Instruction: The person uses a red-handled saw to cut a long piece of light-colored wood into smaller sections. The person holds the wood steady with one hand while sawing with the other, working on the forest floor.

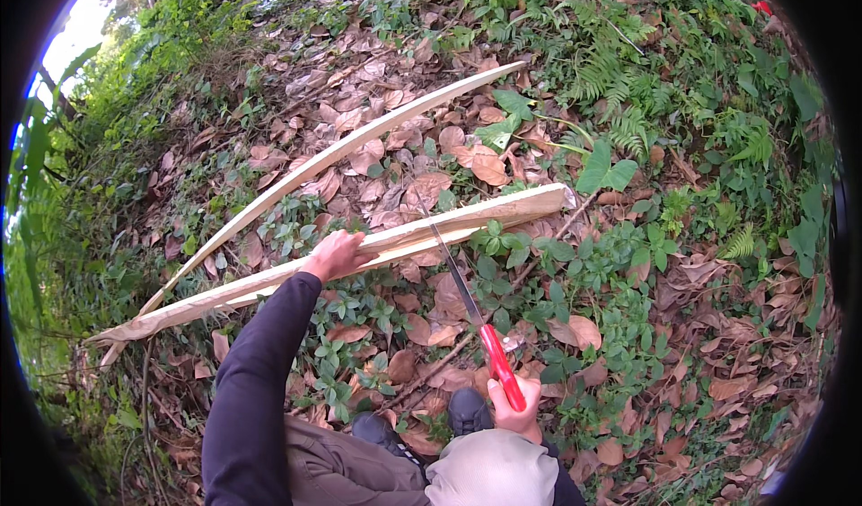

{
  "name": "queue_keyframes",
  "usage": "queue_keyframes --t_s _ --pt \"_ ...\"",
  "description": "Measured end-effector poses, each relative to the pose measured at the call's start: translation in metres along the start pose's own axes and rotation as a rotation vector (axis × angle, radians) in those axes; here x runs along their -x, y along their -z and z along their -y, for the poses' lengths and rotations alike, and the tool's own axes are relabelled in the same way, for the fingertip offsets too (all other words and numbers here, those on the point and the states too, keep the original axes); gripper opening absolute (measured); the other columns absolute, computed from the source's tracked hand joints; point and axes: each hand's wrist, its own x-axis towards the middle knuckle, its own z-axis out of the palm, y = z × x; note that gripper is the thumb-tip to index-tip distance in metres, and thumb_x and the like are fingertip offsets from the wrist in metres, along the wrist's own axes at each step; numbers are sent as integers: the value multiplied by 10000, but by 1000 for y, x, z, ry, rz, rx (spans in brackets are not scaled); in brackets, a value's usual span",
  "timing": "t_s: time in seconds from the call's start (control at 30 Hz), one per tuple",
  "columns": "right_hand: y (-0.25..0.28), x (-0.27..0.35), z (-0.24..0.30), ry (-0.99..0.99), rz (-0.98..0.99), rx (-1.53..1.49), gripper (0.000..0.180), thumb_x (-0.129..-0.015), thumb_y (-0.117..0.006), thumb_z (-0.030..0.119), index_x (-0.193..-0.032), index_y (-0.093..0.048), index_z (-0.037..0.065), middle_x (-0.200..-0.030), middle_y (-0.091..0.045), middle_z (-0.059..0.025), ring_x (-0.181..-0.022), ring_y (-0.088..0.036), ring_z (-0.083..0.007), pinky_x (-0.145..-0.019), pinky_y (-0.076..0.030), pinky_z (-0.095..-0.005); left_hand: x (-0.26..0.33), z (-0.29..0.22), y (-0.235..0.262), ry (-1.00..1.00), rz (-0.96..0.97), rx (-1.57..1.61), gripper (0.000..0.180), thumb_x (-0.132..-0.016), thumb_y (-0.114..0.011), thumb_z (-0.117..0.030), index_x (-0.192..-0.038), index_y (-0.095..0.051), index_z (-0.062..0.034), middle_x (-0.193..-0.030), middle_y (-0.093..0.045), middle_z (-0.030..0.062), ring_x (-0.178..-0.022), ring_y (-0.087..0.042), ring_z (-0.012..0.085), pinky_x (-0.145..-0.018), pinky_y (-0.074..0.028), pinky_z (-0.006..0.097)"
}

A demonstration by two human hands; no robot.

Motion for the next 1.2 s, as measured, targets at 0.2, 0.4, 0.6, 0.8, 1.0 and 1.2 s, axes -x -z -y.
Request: queue_keyframes --t_s 0.2,0.4,0.6,0.8,1.0,1.2 --pt "16 12 10 -207 -1 -122 241 -857 -684 88 -655 -575 13 -503 -459 23 -464 -421 -45 -445 -310 -286 5 2 -14 1 -39 -35 480 -908 -653 -486 -897 -575 -12 -680 -645 228 -685 -663 435 -646 -535 508" --pt "0 -13 9 -199 15 -140 245 -863 -683 87 -655 -575 16 -519 -475 36 -483 -418 -31 -448 -310 -281 7 -4 -4 23 26 -26 434 -909 -653 -447 -932 -562 -23 -743 -660 227 -765 -675 419 -708 -541 512" --pt "16 7 9 -181 -12 -119 255 -848 -692 76 -632 -566 25 -508 -471 26 -459 -430 -47 -445 -314 -290 0 -3 -11 -7 -22 -45 436 -908 -660 -442 -915 -568 -16 -710 -652 224 -725 -665 432 -681 -529 517" --pt "11 -11 15 -234 63 -108 246 -874 -696 89 -667 -582 21 -521 -456 41 -489 -403 -31 -447 -303 -272 7 8 -17 -23 -91 -64 399 -921 -656 -410 -917 -545 -26 -664 -633 205 -682 -663 410 -632 -528 498" --pt "7 -17 41 -212 42 -125 236 -863 -708 82 -670 -586 24 -521 -469 33 -483 -415 -28 -449 -314 -264 7 -3 -12 -17 -112 -40 409 -935 -632 -416 -911 -533 -20 -675 -638 209 -666 -656 413 -626 -520 501" --pt "25 -16 48 -217 82 -84 266 -884 -702 114 -661 -589 24 -505 -511 18 -445 -468 -50 -437 -353 -272 3 -3 20 -44 -110 -8 438 -924 -657 -437 -854 -544 -19 -646 -626 216 -641 -650 416 -607 -516 495"
